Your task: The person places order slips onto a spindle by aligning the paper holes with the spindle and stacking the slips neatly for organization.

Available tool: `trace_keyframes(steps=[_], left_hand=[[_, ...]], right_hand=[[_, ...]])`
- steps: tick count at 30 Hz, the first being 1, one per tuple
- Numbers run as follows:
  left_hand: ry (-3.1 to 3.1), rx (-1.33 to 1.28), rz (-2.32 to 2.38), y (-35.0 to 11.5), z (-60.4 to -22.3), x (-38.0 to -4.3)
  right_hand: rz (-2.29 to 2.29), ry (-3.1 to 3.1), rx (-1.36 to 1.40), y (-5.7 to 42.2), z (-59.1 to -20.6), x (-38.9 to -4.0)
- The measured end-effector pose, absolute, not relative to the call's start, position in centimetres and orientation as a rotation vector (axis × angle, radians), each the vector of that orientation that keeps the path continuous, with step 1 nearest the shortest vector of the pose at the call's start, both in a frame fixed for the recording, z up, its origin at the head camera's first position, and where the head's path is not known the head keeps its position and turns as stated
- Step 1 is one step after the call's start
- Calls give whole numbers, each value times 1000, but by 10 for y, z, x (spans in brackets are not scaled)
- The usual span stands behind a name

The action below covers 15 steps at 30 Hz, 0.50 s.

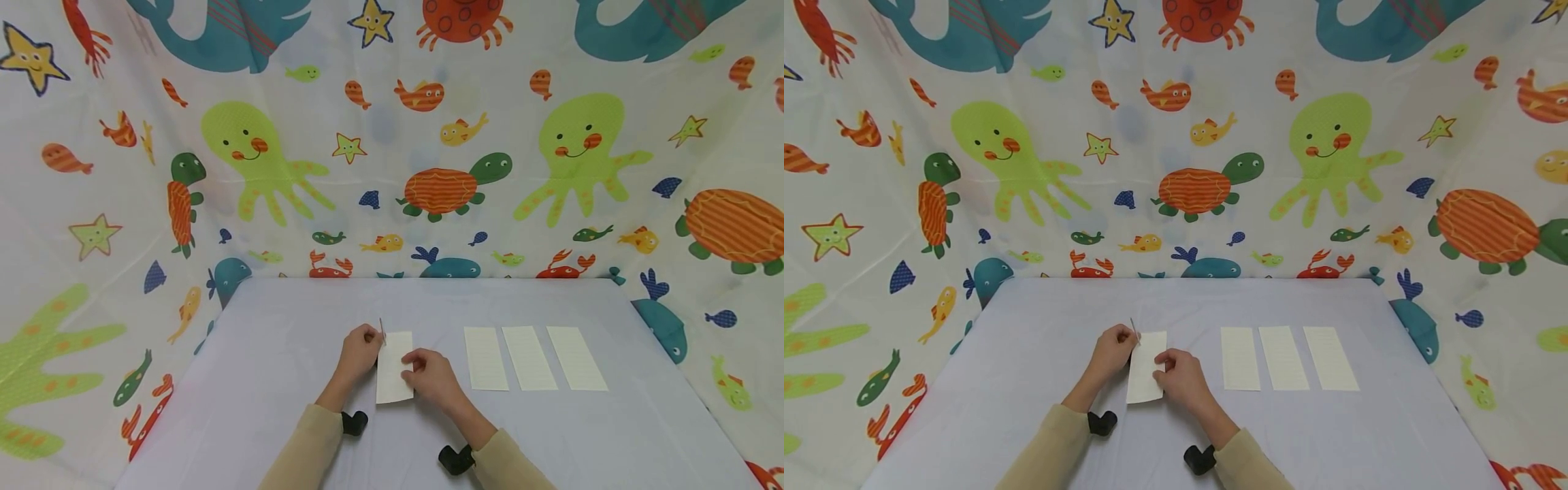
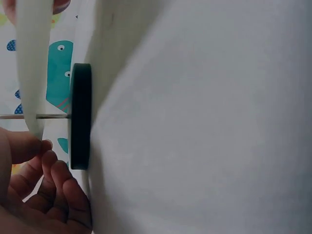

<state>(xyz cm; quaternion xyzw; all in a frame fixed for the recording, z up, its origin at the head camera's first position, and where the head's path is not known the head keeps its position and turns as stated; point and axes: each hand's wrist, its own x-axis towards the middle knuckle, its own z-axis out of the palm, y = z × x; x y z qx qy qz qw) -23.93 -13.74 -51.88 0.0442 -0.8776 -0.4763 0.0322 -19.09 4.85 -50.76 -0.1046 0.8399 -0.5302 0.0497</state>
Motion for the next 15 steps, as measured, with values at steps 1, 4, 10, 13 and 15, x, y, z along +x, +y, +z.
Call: trace_keyframes(steps=[1, 4, 10, 13, 15], left_hand=[[-2710, 127, -1450, -138, -521, -240], [-2725, 107, -1410, -138, -526, -241], [-2778, 38, -1287, -137, -526, -242], [-2806, 20, -1245, -137, -523, -241], [-2820, 10, -1229, -136, -521, -241]], right_hand=[[-1586, 2580, -334, 49, -509, -191], [-1517, 2621, -366, 50, -512, -190], [-1441, 2663, -424, 49, -516, -190], [-1399, 2698, -458, 49, -516, -189], [-1374, 2717, -472, 48, -516, -188]])
